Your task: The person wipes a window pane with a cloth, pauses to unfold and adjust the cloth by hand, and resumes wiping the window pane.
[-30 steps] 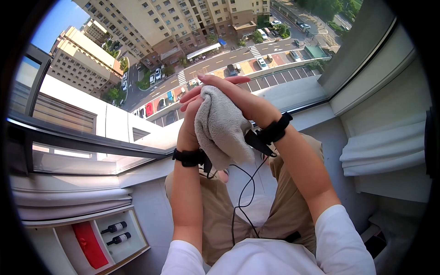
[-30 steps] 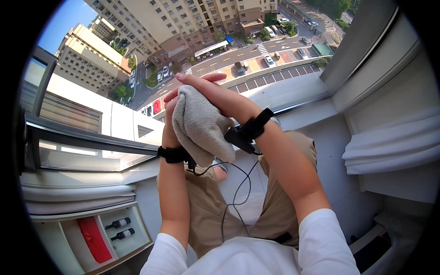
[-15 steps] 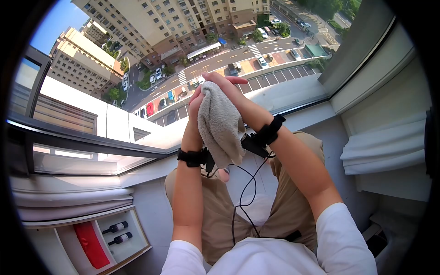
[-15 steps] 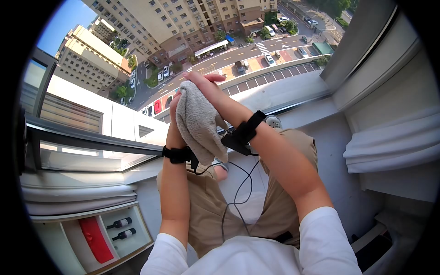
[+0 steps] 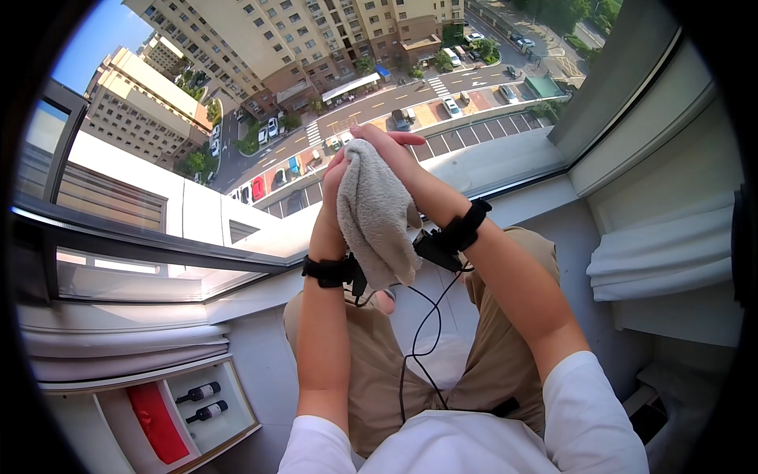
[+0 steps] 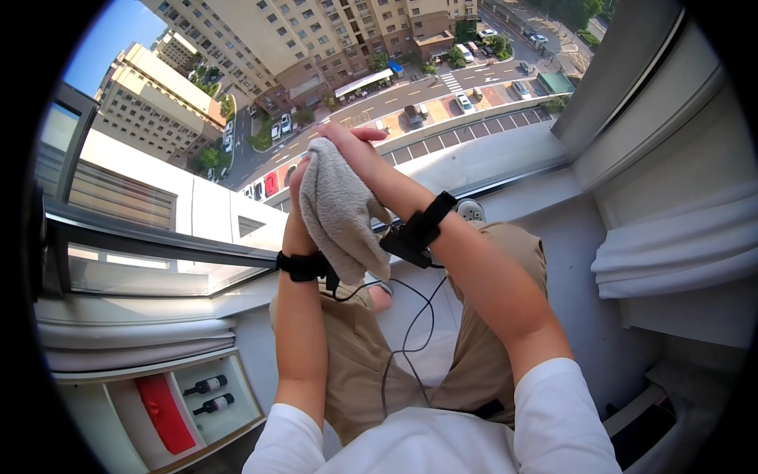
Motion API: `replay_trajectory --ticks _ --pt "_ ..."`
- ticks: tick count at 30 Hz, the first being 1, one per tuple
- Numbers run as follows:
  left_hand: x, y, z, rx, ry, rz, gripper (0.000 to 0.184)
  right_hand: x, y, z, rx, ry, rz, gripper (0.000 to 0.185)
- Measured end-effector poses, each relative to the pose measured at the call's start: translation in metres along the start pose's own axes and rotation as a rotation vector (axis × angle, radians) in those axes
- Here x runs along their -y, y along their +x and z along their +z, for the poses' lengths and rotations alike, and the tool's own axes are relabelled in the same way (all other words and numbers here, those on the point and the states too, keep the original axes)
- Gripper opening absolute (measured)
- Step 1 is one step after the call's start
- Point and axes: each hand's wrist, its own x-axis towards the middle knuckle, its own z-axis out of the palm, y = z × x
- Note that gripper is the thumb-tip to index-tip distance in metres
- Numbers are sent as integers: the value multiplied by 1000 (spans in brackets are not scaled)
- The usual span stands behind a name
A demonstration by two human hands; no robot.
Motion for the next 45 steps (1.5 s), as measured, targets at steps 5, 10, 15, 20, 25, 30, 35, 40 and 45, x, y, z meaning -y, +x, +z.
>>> replay_trajectory --ticks 5,10,15,20,25,30,35,40,45 --pt "-1 0 0 -8 33 7 32 4 -7 9 -55 10 3 43" --pt "-1 -3 -4 -25 58 13 31 5 -5 10 -75 49 35 40" --pt "-1 -3 -3 -36 71 27 30 4 -6 8 -85 4 2 41" --pt "0 -5 -7 -56 85 37 28 -1 0 -1 -66 -9 23 46" --pt "2 -6 -9 -74 97 45 27 2 -6 2 -86 -31 31 47" --pt "4 -4 -10 -84 100 57 26 1 -2 -3 -52 -1 52 47" --pt "5 -6 -12 -92 118 61 25 -2 0 0 -79 52 40 49" --pt "5 -7 -13 -100 123 65 24 -6 3 0 -115 3 7 54" --pt "5 -7 -14 -104 130 71 23 -4 4 -2 -85 -1 27 55"
